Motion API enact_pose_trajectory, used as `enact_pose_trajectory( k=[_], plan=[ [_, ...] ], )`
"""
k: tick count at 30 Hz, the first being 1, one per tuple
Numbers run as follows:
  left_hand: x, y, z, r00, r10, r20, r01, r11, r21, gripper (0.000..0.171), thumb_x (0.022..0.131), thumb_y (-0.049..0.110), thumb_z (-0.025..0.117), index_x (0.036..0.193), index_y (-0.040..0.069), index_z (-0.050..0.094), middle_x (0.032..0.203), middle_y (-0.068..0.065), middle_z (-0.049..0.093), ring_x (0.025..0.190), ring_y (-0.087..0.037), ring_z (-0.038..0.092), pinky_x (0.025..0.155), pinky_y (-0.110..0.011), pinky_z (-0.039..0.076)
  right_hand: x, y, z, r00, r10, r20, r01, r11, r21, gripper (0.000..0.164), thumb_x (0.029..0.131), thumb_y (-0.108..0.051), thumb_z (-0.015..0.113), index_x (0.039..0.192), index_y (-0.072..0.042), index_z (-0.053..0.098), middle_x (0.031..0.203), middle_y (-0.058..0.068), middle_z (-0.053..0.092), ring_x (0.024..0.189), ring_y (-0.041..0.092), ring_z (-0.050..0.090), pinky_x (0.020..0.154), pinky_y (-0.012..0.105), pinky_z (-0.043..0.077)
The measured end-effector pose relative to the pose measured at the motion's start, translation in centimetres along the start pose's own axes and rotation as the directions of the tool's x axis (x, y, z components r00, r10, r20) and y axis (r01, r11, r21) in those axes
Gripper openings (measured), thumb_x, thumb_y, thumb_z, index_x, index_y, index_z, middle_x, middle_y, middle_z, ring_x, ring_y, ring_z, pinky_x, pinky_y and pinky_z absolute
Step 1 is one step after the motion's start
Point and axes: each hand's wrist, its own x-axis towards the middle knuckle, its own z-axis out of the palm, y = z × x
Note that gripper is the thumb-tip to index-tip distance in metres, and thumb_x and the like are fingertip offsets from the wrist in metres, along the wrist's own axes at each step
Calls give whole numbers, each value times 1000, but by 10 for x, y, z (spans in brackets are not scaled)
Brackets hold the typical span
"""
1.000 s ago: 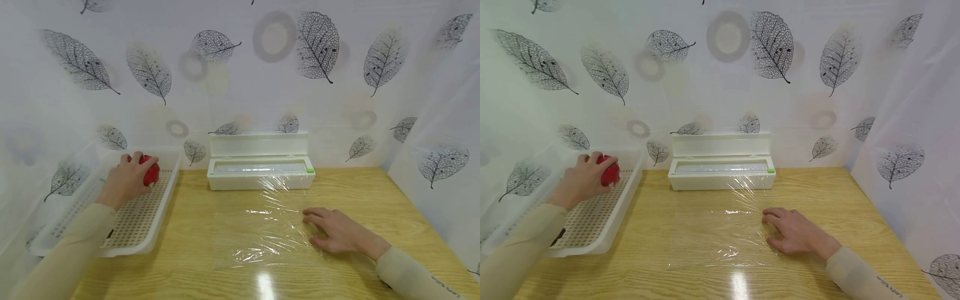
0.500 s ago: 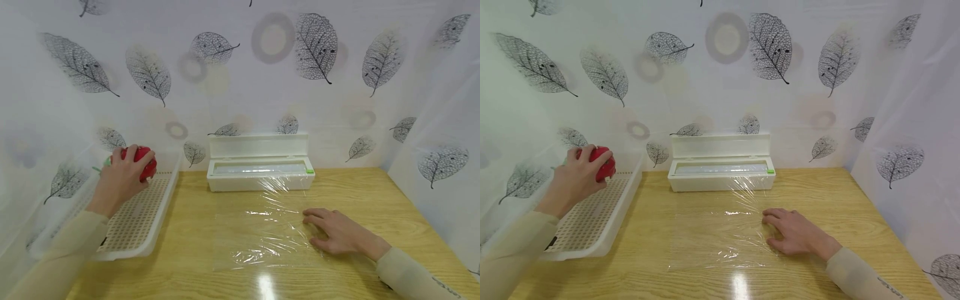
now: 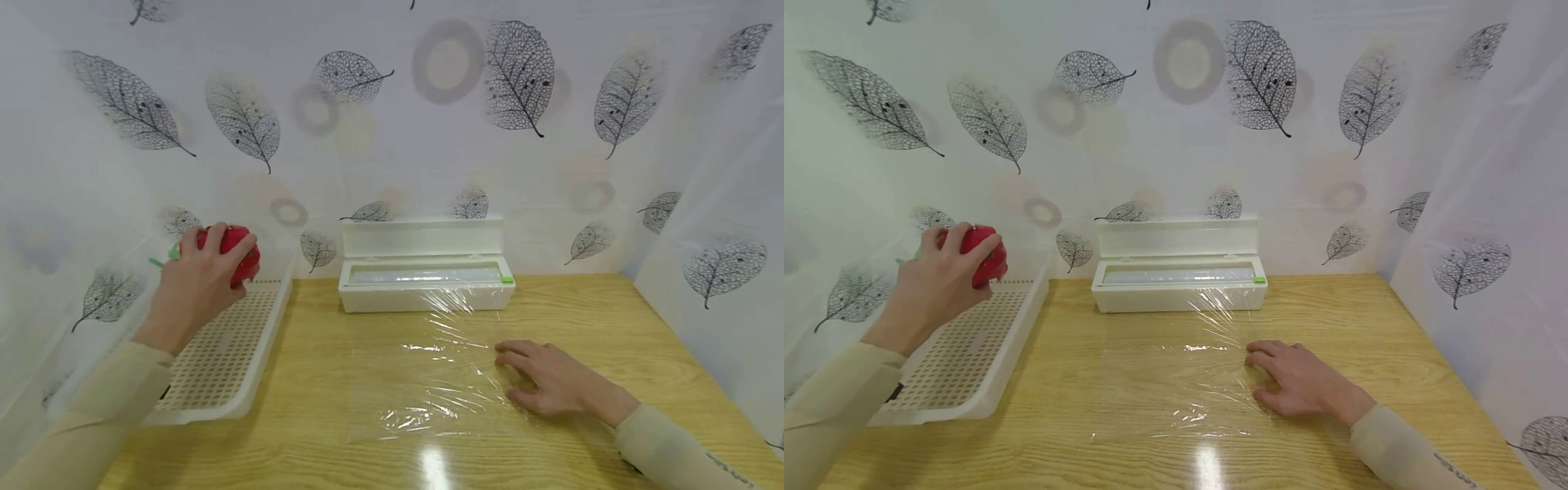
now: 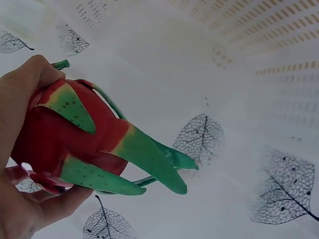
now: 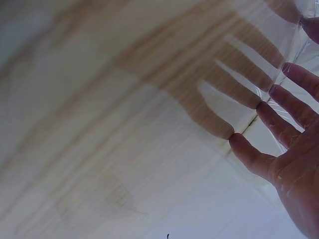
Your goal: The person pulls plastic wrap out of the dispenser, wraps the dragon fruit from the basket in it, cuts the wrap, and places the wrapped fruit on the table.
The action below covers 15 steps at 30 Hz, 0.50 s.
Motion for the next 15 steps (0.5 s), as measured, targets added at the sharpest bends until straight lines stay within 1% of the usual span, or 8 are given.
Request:
enact_pose_trajectory(
  k=[4, 11, 15],
  plan=[
    [4, 4, -4, 1000, 8, -20, -9, 1000, -11, 73, 71, 18, 84, 135, 14, 51, 131, -29, 48, 116, -57, 47, 51, -66, 54, 0, 0, -1, 1000, 2, 0, -2, 1000, -3, 46, 87, -42, 73, 126, -19, 65, 141, 9, 61, 125, 33, 63, 89, 56, 55],
    [8, 14, -15, 999, 29, -30, -29, 1000, -9, 75, 70, 19, 87, 135, 13, 51, 130, -30, 49, 115, -57, 47, 52, -66, 55, 0, -2, -2, 1000, -8, -9, 8, 1000, -7, 46, 87, -41, 73, 126, -18, 65, 140, 9, 62, 123, 31, 64, 87, 53, 55],
    [11, 20, -20, 998, 45, -54, -45, 999, -9, 73, 70, 18, 86, 134, 13, 52, 129, -30, 51, 115, -57, 47, 53, -65, 56, 0, -2, -2, 1000, -1, -7, 1, 1000, -7, 46, 87, -41, 73, 126, -18, 65, 140, 8, 62, 123, 31, 64, 87, 52, 55]
  ],
)
